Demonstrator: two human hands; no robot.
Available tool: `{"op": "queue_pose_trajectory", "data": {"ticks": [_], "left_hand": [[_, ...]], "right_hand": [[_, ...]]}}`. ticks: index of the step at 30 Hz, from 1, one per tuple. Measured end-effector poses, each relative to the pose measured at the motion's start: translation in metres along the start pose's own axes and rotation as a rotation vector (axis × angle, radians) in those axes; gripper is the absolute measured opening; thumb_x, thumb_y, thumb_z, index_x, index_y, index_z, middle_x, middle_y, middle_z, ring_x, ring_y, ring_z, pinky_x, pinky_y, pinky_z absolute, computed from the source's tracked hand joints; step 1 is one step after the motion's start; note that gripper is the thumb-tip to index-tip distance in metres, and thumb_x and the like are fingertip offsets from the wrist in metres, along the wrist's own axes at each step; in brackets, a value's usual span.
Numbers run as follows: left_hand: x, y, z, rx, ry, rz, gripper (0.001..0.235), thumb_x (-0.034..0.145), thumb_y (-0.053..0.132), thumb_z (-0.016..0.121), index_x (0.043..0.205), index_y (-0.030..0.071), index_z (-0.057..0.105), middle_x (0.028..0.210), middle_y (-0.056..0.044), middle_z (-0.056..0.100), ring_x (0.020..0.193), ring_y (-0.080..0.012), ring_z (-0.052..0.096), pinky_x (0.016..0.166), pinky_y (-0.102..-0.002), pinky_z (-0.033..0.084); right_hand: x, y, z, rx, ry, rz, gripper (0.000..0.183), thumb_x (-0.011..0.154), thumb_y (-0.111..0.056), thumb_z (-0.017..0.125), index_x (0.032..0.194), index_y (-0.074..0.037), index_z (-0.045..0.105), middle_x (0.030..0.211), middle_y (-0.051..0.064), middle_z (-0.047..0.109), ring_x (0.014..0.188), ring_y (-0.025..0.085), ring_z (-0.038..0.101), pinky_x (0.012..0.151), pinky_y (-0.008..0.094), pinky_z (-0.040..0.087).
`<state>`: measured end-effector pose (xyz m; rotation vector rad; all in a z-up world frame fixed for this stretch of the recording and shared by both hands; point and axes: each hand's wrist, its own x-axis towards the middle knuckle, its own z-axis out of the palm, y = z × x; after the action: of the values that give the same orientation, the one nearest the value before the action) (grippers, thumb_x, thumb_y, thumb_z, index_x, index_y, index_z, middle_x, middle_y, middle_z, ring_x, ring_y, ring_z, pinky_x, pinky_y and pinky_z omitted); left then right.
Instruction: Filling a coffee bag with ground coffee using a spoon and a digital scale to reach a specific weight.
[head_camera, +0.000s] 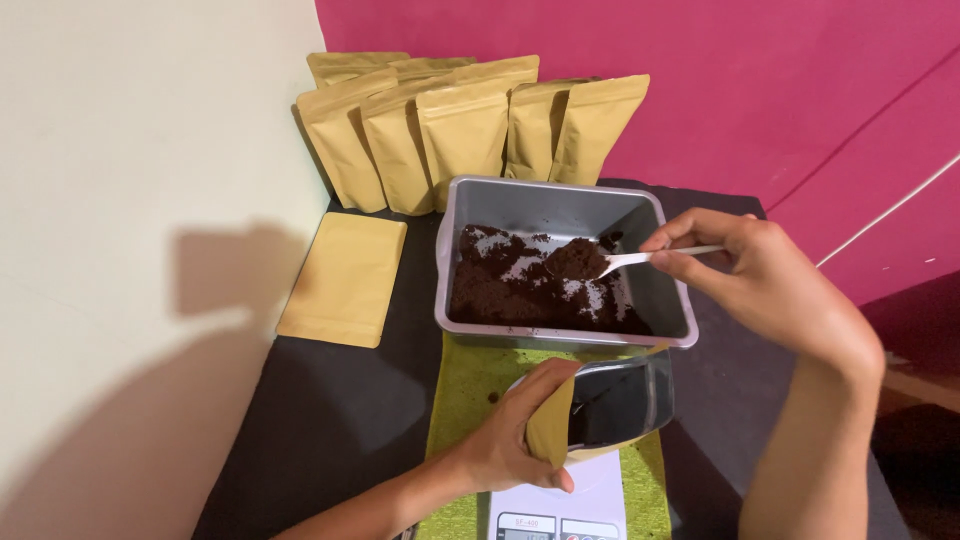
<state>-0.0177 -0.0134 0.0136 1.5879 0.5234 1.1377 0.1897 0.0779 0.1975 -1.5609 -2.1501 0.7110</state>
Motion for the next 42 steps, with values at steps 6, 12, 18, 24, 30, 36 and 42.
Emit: {"op": "queue_pose_trajectory", "data": {"ticks": [6,12,18,24,30,36,42], "left_hand": [[0.001,0.002,-0.001,0.011,0.0,0.016,0.106,0.076,0.086,0.062,0.147,0.009,0.045,0.135,-0.011,0.05,0.126,-0.0258,0.052,0.109,-0.048,0.043],[0.0,0.0,-0.001,0.037,0.0,0.005,0.107,0.075,0.087,0.061,0.147,0.01,0.046,0.139,-0.011,0.049,0.13,-0.0268,0.051,0.112,-0.05,0.041],[0.0,0.0,-0.001,0.023,-0.013,-0.018,0.11,0.074,0.088,0.061,0.149,0.01,0.043,0.14,-0.013,0.048,0.132,-0.0293,0.05,0.114,-0.053,0.04],[-0.002,-0.002,-0.002,0.033,-0.019,-0.005,0.108,0.077,0.089,0.059,0.152,0.014,0.041,0.145,-0.012,0.045,0.136,-0.031,0.048,0.114,-0.057,0.037],[-0.003,-0.002,-0.003,0.054,-0.019,0.007,0.106,0.077,0.088,0.058,0.151,0.013,0.042,0.147,-0.012,0.044,0.138,-0.0315,0.047,0.116,-0.057,0.036],[-0.002,0.0,-0.003,0.054,-0.017,0.012,0.104,0.077,0.088,0.058,0.148,0.012,0.045,0.143,-0.01,0.046,0.136,-0.0299,0.048,0.114,-0.054,0.037],[-0.002,0.0,-0.003,0.058,-0.016,-0.014,0.107,0.076,0.09,0.057,0.149,0.012,0.045,0.144,-0.011,0.047,0.135,-0.03,0.049,0.115,-0.055,0.039]], "right_hand": [[0.009,-0.007,0.006,0.035,-0.072,0.092,0.016,0.1,-0.013,0.062,0.103,-0.01,0.077,0.103,-0.003,0.08,0.045,0.011,0.028,0.044,0.028,0.026],[0.004,-0.002,0.001,0.056,0.002,0.011,0.016,0.097,-0.016,0.067,0.102,-0.008,0.08,0.099,-0.002,0.08,0.053,0.011,0.041,0.049,0.027,0.034],[0.003,-0.008,-0.002,0.052,0.021,0.026,0.017,0.097,-0.018,0.065,0.104,-0.009,0.078,0.108,-0.002,0.082,0.071,0.011,0.061,0.061,0.026,0.045],[0.013,-0.004,0.002,0.037,-0.029,0.048,0.017,0.098,-0.017,0.064,0.106,-0.009,0.078,0.104,0.001,0.081,0.07,0.013,0.064,0.061,0.028,0.045],[0.004,-0.004,0.0,0.021,0.018,-0.013,0.017,0.096,-0.017,0.068,0.104,-0.008,0.079,0.099,-0.001,0.081,0.054,0.011,0.045,0.049,0.026,0.035],[-0.026,-0.006,-0.015,-0.093,0.14,-0.019,0.018,0.089,-0.018,0.073,0.105,-0.013,0.081,0.102,-0.002,0.082,0.094,0.012,0.068,0.081,0.029,0.043],[-0.058,0.014,-0.022,-0.24,0.27,-0.25,0.016,0.093,-0.023,0.072,0.105,-0.015,0.08,0.059,0.001,0.053,0.051,0.012,0.033,0.088,0.029,0.038]]}}
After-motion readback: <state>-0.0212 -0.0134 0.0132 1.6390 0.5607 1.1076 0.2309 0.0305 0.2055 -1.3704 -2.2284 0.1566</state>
